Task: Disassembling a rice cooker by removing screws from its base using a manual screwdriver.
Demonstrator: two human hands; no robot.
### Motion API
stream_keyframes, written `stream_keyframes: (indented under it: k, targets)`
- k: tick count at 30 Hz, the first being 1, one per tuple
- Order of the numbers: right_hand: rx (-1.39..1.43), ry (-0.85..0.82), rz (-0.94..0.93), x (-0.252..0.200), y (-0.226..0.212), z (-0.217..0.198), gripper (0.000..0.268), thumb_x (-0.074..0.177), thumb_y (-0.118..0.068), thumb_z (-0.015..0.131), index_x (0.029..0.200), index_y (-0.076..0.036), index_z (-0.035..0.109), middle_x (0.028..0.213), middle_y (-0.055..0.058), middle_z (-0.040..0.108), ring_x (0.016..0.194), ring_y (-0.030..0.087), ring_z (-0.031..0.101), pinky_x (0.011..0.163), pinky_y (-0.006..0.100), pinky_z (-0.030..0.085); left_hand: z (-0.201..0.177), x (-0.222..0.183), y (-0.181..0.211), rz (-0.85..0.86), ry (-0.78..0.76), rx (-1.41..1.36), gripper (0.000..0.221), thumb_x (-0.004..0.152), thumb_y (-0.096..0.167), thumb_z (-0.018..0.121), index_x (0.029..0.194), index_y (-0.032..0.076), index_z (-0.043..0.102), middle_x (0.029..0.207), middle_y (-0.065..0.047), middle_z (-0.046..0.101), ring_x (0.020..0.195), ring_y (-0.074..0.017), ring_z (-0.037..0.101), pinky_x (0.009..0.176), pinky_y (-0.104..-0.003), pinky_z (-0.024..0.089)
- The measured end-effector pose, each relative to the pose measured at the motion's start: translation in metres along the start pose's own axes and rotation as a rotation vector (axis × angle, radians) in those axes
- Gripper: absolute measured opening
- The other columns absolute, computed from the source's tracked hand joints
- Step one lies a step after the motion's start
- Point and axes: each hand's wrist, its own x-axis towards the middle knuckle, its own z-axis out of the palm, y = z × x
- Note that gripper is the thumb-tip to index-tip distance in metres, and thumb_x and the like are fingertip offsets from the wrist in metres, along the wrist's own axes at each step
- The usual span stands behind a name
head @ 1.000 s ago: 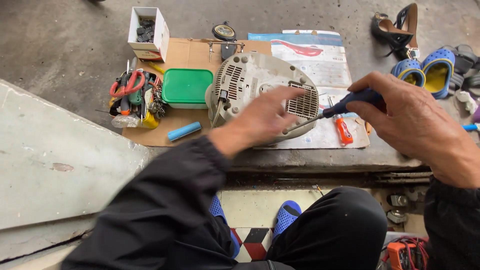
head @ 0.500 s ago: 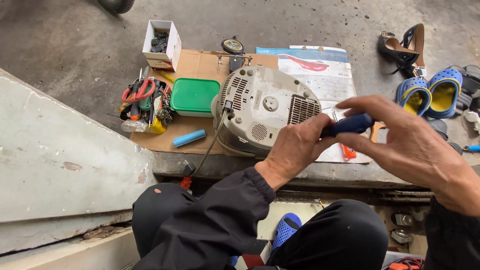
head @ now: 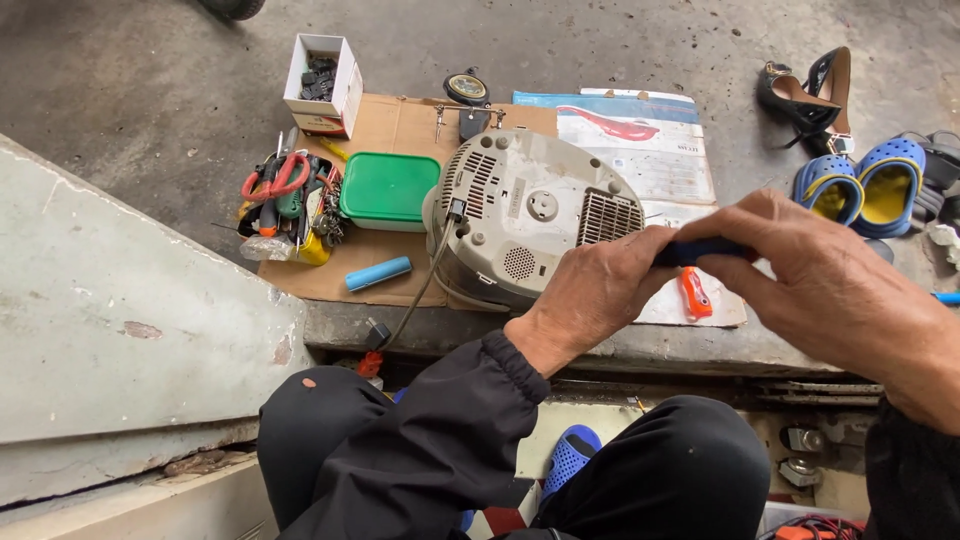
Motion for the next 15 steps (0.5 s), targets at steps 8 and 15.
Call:
stream_keyframes:
  k: [8,15]
  targets:
    - [-0.327,0.281,0.082,0.003,-0.006,0.029,0.061,0.112,-0.070,0.069,0.112,-0.010,0.079,0.065,0.003,0.076,0.041,0.017,0.065,0.040,0.028,0.042,0.016,0.002,-0.001,-0.009,0.286,-0.011,0.046,0.089,0.029,0.089,0.112,0.011,0.053,0.090,0.002,0.068,0.069,-0.0125,0.069,0.062,-0.031,0.061]
    - [-0.012,0.004,-0.012,0.005,-0.001,-0.001,0.027,0.100,-0.026,0.076,0.127,-0.025,0.080,0.088,0.004,0.075,0.062,0.021,0.067,0.058,0.038,0.052,0.012,-0.023,-0.035,-0.107,-0.012,-0.024,0.049,0.095,0.007,0.075,0.141,0.004,0.061,0.126,-0.014,0.079,0.095,-0.0338,0.081,0.085,-0.048,0.067]
